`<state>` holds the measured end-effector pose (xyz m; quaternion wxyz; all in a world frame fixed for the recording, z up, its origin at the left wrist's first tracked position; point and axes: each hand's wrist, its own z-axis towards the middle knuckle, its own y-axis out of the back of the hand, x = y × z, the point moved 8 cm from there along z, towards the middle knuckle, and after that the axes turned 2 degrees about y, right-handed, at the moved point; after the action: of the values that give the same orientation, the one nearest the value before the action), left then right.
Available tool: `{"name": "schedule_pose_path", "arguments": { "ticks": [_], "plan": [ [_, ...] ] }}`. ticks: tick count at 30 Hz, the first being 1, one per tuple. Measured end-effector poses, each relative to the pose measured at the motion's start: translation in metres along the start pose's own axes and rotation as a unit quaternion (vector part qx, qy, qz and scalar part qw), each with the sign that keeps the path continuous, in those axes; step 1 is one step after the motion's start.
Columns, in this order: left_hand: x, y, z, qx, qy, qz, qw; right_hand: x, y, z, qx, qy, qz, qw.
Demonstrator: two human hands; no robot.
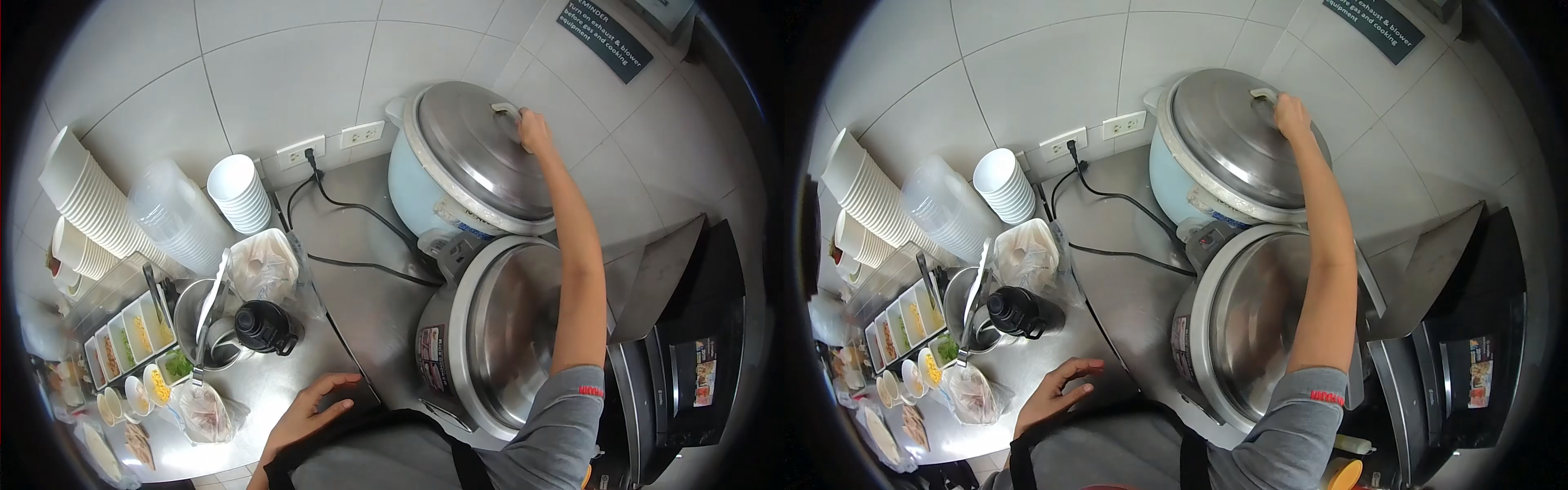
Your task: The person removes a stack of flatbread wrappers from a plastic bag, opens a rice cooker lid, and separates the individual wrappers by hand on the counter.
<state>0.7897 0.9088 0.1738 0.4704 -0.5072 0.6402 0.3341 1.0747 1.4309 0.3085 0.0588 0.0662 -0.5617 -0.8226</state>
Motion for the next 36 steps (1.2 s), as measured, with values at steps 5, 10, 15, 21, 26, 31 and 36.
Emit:
{"name": "schedule_pose_path", "arguments": {
  "ticks": [5,10,15,21,26,31,36],
  "plan": [
    [-0.002,0.001,-0.002,-0.006,-0.003,0.001,1.000,0.007,0.005,-0.001,0.018,0.003,-0.012,1.000],
    [-0.002,-0.001,-0.005,-0.017,-0.021,0.031,0.999,0.141,0.059,-0.067,-0.099,0.278,-0.051,0.954],
    [-0.009,-0.011,-0.028,-0.018,-0.040,0.047,0.998,0.235,0.019,-0.163,-0.058,0.391,-0.102,0.913],
    [0.011,-0.006,-0.073,-0.075,-0.114,-0.008,0.991,0.247,-0.030,-0.164,-0.102,0.391,-0.281,0.871],
    [0.034,0.000,-0.109,-0.141,-0.179,0.006,0.974,0.226,-0.092,-0.139,-0.157,0.439,-0.322,0.824],
    [0.051,-0.004,-0.148,-0.182,-0.170,-0.035,0.968,0.230,-0.024,-0.096,-0.210,0.350,-0.077,0.910],
    [0.065,-0.015,-0.173,-0.224,-0.193,-0.052,0.954,0.327,0.206,-0.174,-0.106,0.375,0.387,0.836]
  ]
}}
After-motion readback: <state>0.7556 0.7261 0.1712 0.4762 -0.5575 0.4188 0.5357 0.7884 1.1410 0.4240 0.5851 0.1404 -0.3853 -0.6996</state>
